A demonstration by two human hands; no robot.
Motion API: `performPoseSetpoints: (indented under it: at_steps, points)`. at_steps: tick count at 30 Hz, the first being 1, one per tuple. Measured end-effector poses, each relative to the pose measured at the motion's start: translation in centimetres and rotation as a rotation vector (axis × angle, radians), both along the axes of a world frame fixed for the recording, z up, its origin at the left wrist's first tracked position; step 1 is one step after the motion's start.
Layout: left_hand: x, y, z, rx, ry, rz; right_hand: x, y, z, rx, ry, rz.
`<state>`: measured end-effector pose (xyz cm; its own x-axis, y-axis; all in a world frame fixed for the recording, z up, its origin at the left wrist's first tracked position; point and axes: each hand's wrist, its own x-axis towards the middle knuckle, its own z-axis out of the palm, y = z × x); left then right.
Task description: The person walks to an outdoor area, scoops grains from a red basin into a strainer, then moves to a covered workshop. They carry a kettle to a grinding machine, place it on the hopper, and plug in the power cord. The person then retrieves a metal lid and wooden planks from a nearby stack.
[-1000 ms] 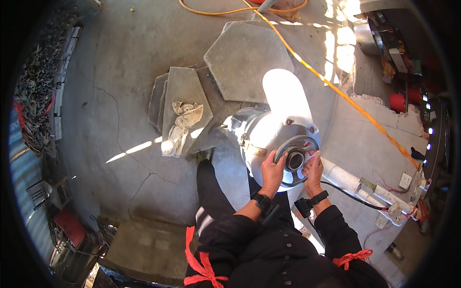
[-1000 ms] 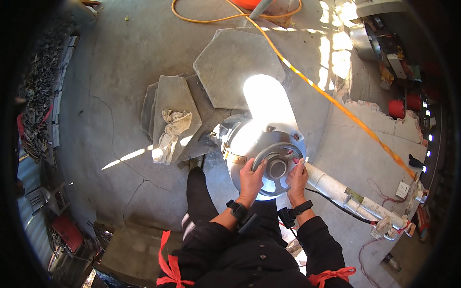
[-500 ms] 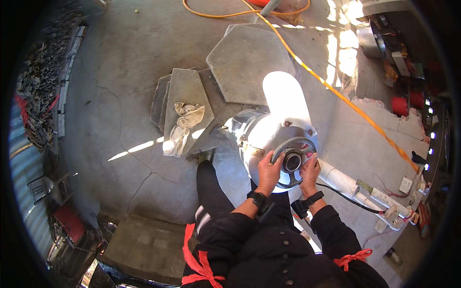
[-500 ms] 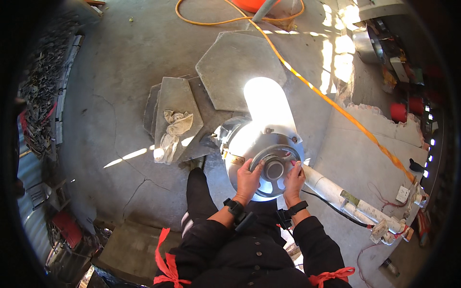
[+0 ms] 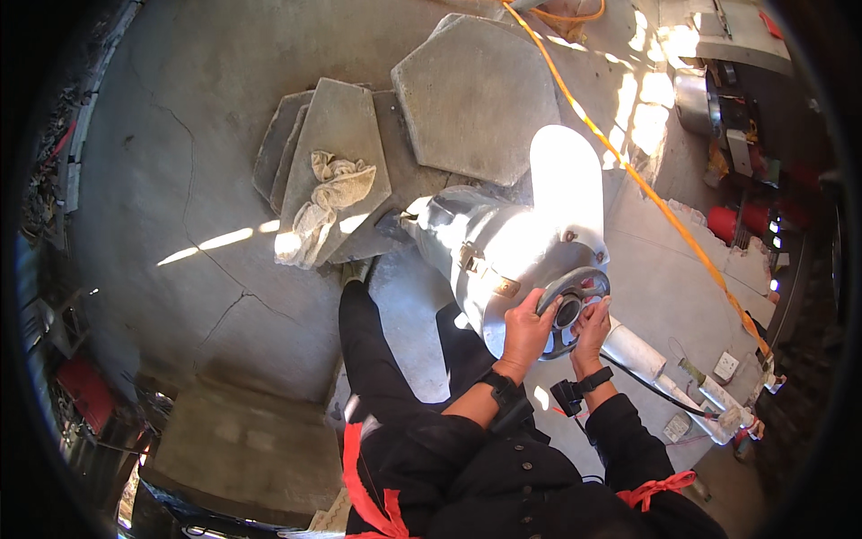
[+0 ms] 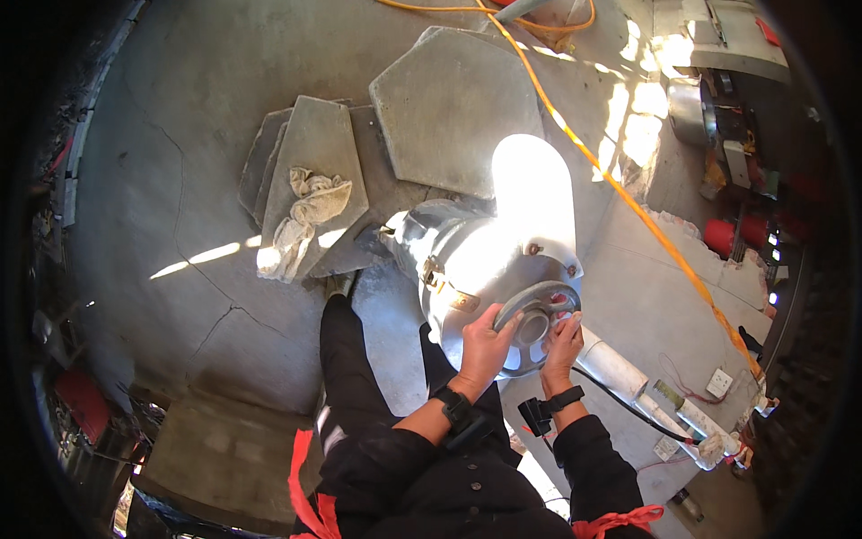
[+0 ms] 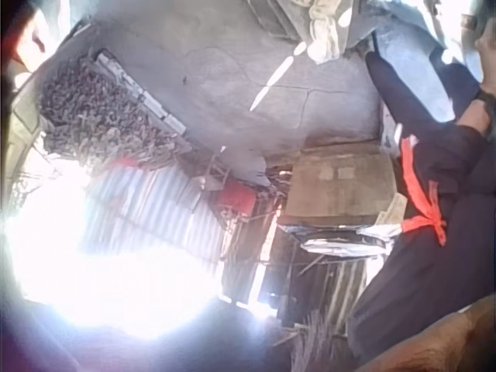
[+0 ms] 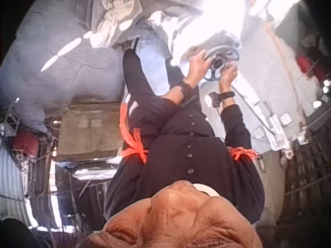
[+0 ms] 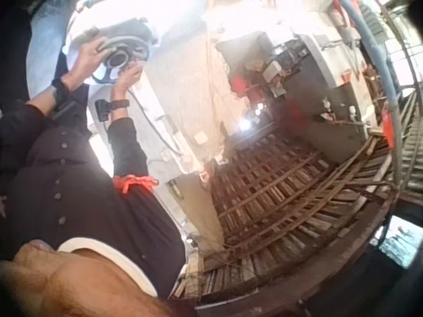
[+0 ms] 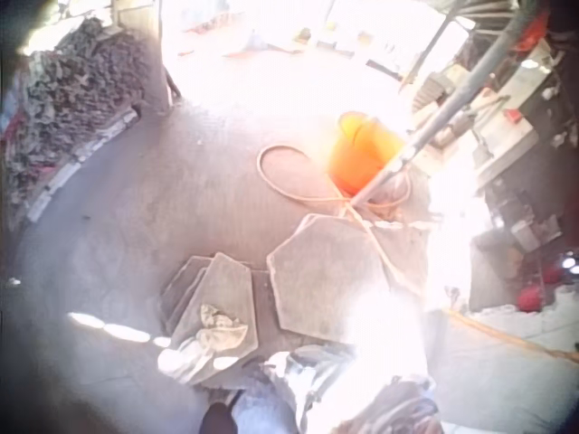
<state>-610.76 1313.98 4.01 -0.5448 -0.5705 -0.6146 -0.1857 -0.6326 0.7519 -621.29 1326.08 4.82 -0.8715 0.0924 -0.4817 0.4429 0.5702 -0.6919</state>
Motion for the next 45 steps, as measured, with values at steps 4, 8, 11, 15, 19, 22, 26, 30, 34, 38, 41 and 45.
performPoseSetpoints:
  at_steps: [4, 8, 11, 15, 19, 22, 26, 30, 34, 38, 41, 45]
  points:
    - [2.8, -1.6, 1.0, -0.091, 0.133, 0.007, 0.2, -0.2, -0.1, 0.008, 0.031, -0.017]
    - [8.8, -4.7, -1.5, -0.361, -0.059, -0.071, 0.2, 0.0, -0.1, -0.051, 0.020, 0.024]
    - [9.4, -6.2, -7.9, 0.011, -0.147, 0.082, 0.1, 0.0, -0.1, -0.029, 0.020, -0.039]
    - [6.6, -7.0, -13.7, 0.327, -0.086, 0.040, 0.1, 0.0, 0.1, -0.071, 0.018, -0.008]
    - [6.3, -8.6, -13.9, 0.603, -0.063, 0.010, 0.1, -0.1, 0.2, -0.092, 0.020, -0.041]
    - [7.0, -9.7, -12.9, 0.594, -0.058, 0.028, 0.0, -0.2, 0.2, -0.111, 0.025, -0.039]
    - [7.8, -9.7, -10.4, 0.323, 0.050, 0.097, 0.1, -0.1, 0.4, -0.117, 0.040, -0.033]
    - [7.8, -8.1, -7.5, -0.101, 0.032, -0.181, 0.1, 0.1, 0.6, -0.118, 0.035, -0.036]
    - [7.1, -6.8, -5.9, -0.282, -0.109, -0.142, 0.0, 0.2, 0.8, -0.149, 0.023, -0.039]
    - [7.0, -6.0, -4.4, -0.756, -0.217, -0.282, 0.0, 0.2, 0.8, -0.176, 0.042, -0.027]
    - [7.4, -5.1, -3.6, -1.016, -0.206, -0.322, -0.1, 0.3, 0.7, -0.167, 0.030, -0.051]
    - [8.3, -3.9, -3.9, -0.722, -0.100, -0.310, -0.3, 1.0, -0.1, -0.195, 0.106, 0.035]
